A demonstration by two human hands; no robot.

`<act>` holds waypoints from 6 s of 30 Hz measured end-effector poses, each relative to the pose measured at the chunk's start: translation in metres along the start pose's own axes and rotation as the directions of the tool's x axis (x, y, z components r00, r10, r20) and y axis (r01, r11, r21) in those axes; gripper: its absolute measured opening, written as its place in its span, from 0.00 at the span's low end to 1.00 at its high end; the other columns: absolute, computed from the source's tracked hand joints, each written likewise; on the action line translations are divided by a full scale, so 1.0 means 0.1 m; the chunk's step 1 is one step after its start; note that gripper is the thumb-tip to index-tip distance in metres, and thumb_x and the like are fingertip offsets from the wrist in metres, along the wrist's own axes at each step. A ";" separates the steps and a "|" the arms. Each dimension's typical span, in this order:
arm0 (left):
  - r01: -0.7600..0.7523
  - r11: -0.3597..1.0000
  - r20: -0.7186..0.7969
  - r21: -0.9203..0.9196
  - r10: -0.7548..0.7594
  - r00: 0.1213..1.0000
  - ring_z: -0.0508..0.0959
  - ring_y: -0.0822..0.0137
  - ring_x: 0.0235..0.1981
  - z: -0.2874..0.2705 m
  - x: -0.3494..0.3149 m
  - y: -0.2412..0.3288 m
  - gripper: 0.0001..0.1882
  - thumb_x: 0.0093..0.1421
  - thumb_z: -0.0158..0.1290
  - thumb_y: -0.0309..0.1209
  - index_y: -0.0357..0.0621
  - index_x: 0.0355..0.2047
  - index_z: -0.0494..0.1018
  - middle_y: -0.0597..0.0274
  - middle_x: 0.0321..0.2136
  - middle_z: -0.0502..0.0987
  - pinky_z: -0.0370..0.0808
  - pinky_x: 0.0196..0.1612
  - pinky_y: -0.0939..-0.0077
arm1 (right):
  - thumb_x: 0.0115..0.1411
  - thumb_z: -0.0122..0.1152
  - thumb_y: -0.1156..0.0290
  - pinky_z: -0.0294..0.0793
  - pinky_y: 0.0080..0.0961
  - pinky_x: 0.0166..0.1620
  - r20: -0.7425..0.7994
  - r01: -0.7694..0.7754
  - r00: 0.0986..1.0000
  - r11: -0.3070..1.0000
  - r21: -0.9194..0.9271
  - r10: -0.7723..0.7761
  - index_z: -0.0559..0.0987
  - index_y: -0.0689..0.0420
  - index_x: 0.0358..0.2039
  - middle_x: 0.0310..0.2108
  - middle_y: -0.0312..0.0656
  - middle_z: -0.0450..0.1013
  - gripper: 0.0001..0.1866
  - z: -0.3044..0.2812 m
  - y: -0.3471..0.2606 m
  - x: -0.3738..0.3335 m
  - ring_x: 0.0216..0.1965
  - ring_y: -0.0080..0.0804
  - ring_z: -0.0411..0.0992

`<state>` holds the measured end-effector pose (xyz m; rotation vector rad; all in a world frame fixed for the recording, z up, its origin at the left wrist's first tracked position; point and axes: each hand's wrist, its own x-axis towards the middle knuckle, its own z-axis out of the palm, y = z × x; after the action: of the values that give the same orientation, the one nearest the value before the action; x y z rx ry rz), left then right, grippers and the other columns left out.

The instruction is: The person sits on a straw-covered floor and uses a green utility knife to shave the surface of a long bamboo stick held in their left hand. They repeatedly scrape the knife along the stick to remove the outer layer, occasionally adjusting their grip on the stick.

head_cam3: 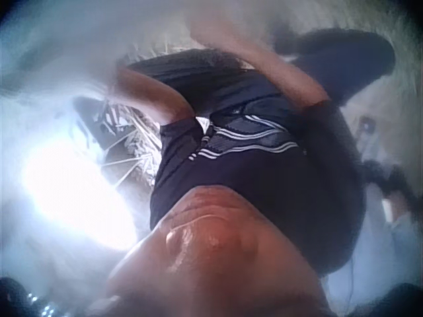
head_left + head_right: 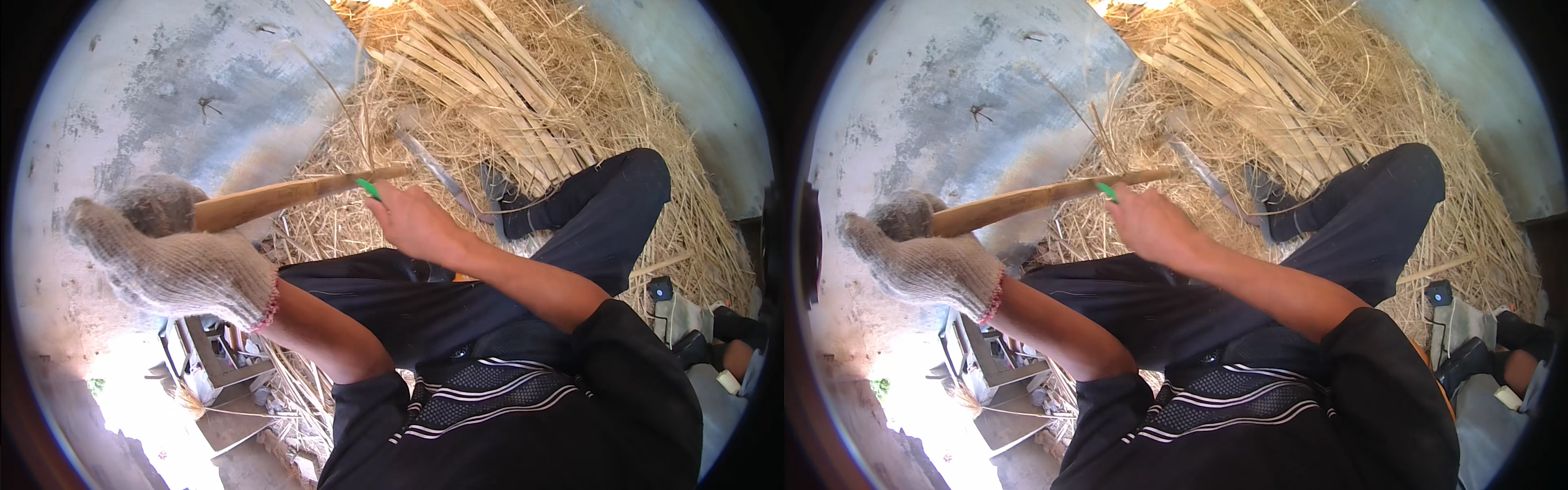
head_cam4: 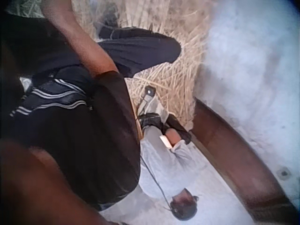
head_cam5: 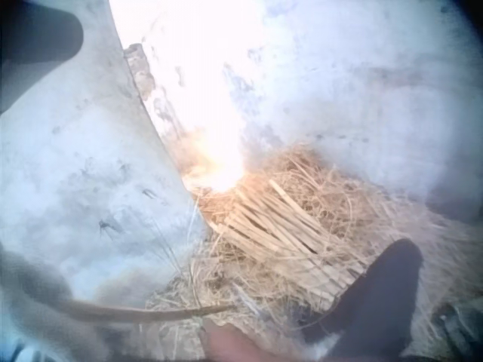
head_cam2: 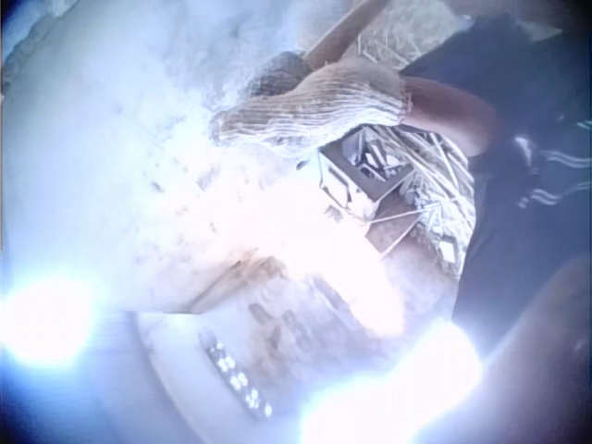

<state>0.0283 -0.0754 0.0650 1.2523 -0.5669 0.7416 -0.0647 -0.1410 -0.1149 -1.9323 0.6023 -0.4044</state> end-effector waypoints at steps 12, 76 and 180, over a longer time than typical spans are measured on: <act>-0.018 1.000 -0.075 -0.011 0.017 0.997 0.68 0.70 0.18 0.10 0.06 -0.04 0.19 0.64 0.51 0.43 0.43 0.22 0.68 0.64 0.19 0.65 0.69 0.23 0.72 | 0.67 0.49 0.61 0.72 0.58 0.30 -0.127 0.045 0.989 0.964 -0.262 -0.080 0.70 0.62 0.41 0.23 0.62 0.74 0.15 0.27 0.89 0.31 0.28 0.66 0.74; 0.036 0.950 0.134 -0.310 0.007 0.991 0.56 0.81 0.14 0.77 0.88 -0.67 0.15 0.65 0.54 0.38 0.54 0.21 0.68 0.79 0.15 0.59 0.52 0.19 0.83 | 0.51 0.68 0.52 0.76 0.43 0.47 0.171 -0.315 0.851 0.743 -0.590 0.497 0.77 0.62 0.44 0.40 0.57 0.77 0.28 1.45 2.98 0.44 0.46 0.53 0.76; -0.194 0.946 0.165 0.261 0.154 0.974 0.80 0.63 0.36 0.43 1.31 -1.47 0.15 0.65 0.52 0.33 0.30 0.43 0.74 0.52 0.35 0.79 0.78 0.41 0.70 | 0.63 0.55 0.50 0.73 0.45 0.38 0.005 -0.225 0.973 0.953 -0.205 0.231 0.79 0.64 0.33 0.24 0.57 0.75 0.24 -0.05 1.31 0.09 0.28 0.58 0.76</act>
<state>0.2261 -0.1135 0.0794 1.5366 -0.7159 0.9075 -0.0902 -0.1951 -0.2317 -2.0288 0.8657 -0.1728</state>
